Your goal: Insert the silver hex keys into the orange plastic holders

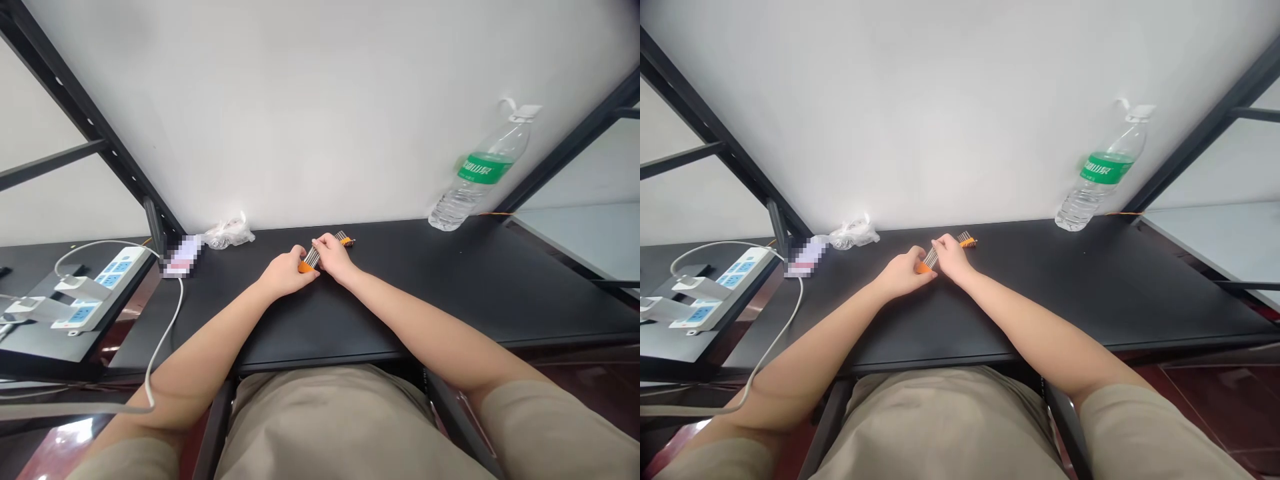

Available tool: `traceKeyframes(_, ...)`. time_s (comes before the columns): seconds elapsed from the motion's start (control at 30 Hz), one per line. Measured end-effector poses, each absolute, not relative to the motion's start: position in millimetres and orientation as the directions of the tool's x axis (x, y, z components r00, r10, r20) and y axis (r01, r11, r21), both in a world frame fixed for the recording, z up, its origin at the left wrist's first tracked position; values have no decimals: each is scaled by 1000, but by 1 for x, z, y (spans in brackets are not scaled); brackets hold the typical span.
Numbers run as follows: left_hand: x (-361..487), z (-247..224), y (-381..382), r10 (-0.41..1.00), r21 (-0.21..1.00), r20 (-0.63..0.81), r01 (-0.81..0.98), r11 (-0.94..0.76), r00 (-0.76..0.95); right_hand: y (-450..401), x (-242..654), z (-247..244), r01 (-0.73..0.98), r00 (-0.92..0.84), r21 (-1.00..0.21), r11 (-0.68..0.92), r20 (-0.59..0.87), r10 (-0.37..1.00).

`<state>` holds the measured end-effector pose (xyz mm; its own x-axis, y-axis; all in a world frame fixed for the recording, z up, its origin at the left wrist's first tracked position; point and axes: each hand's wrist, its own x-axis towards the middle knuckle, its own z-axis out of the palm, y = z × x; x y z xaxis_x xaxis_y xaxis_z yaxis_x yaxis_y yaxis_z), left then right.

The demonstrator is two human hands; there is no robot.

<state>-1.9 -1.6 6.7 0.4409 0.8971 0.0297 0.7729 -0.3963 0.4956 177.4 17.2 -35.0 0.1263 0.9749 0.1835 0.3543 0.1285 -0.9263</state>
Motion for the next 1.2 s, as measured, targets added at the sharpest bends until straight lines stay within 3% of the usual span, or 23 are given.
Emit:
traceKeyframes(0.23, 3, 4, -4, 939, 467, -23, 834, -294, 344, 28, 181, -42, 527, 108, -843, 110, 196, 975)
traceKeyframes(0.47, 5, 3, -10, 927, 379, 14, 856, -351, 374, 31, 183, -41, 707, 33, -700, 101, 176, 984)
traceKeyframes(0.73, 5, -2, -16, 891, 138, 76, 880, -454, 447, 25, 180, -45, 882, -127, -434, 181, 151, 980)
traceKeyframes(1.07, -10, 1, -7, 836, 58, 38, 834, -549, 548, 15, 189, -40, 928, -194, -275, 252, 223, 955)
traceKeyframes(1.2, -17, 2, -3, 815, 90, 64, 810, -580, 576, 11, 196, -38, 844, -362, -289, 452, 316, 877)
